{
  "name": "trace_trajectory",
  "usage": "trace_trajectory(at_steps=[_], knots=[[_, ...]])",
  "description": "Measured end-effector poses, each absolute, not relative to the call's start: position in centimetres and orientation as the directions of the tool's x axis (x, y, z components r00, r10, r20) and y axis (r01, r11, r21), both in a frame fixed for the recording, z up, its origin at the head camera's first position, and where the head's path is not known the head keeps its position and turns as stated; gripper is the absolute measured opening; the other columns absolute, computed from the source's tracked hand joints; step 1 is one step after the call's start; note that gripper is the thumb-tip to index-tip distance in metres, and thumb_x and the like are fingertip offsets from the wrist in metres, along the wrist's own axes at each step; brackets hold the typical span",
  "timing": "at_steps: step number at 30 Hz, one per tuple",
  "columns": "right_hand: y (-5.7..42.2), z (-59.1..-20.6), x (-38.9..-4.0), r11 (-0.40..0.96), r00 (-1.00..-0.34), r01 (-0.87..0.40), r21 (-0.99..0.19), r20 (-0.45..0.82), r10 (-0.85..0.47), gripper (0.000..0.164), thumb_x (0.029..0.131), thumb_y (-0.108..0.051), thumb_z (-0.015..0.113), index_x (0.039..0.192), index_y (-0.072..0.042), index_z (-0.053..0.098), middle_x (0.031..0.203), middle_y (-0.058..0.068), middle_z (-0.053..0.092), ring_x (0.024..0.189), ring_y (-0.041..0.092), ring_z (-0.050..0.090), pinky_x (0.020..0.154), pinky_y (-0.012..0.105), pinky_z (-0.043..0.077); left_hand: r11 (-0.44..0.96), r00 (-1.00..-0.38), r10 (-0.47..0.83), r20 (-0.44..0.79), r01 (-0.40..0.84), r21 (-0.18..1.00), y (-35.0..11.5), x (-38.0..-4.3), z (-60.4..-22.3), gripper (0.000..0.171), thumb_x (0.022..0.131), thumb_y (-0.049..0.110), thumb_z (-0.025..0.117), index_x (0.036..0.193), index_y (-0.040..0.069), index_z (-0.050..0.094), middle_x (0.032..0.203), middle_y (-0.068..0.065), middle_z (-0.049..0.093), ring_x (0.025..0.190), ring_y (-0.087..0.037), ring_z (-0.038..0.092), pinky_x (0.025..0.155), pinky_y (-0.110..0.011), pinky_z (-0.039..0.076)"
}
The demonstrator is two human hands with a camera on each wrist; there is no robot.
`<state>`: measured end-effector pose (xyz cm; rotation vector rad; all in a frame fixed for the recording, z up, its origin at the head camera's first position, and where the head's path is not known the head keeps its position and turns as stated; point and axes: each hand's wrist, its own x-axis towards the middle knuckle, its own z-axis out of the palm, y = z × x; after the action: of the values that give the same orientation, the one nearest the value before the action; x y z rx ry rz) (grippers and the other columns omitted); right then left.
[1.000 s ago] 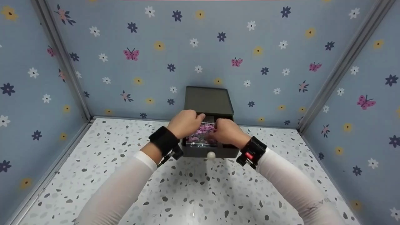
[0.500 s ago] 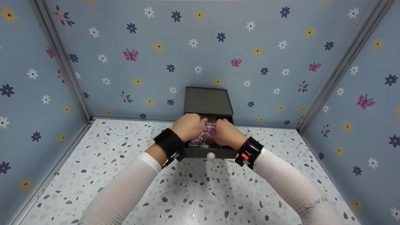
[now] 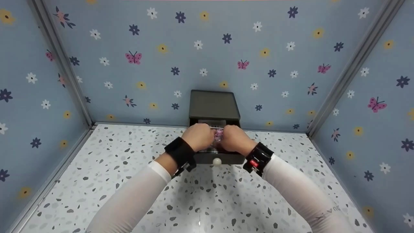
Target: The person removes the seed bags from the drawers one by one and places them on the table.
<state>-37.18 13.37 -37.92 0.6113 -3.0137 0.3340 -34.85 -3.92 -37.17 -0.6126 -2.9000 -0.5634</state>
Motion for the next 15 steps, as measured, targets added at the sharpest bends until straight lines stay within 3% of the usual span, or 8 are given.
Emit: trace_trajectory(at_steps=[8,15], knots=[[13.37,-37.98,-37.03,0.897,-0.923,-0.385,-0.217,0.093,-0.373,0.038,0.09,-0.023,0.081,0.065,-0.012,0.055,0.085,0.02,0.075,0.085,0.044,0.076,0.084,0.056,0.064,0.885,-0.933,0.327,0.152,0.359,0.297,-3.34,-34.22,-37.04,0.048,0.117,0.026,0.053,0.083,0.002,0.077,0.102,-0.021,0.08,0.088,-0.041,0.077,0.082,-0.057,0.065],[13.27,-37.64,-37.09,0.905,-0.934,-0.356,-0.232,0.074,-0.349,0.027,0.089,-0.016,0.078,0.07,-0.01,0.06,0.09,0.02,0.076,0.088,0.042,0.075,0.087,0.054,0.064,0.877,-0.932,0.33,0.149,0.361,0.316,-3.39,-34.78,-37.35,0.045,0.115,0.02,0.053,0.077,0.004,0.072,0.101,-0.021,0.078,0.087,-0.042,0.076,0.081,-0.057,0.065]])
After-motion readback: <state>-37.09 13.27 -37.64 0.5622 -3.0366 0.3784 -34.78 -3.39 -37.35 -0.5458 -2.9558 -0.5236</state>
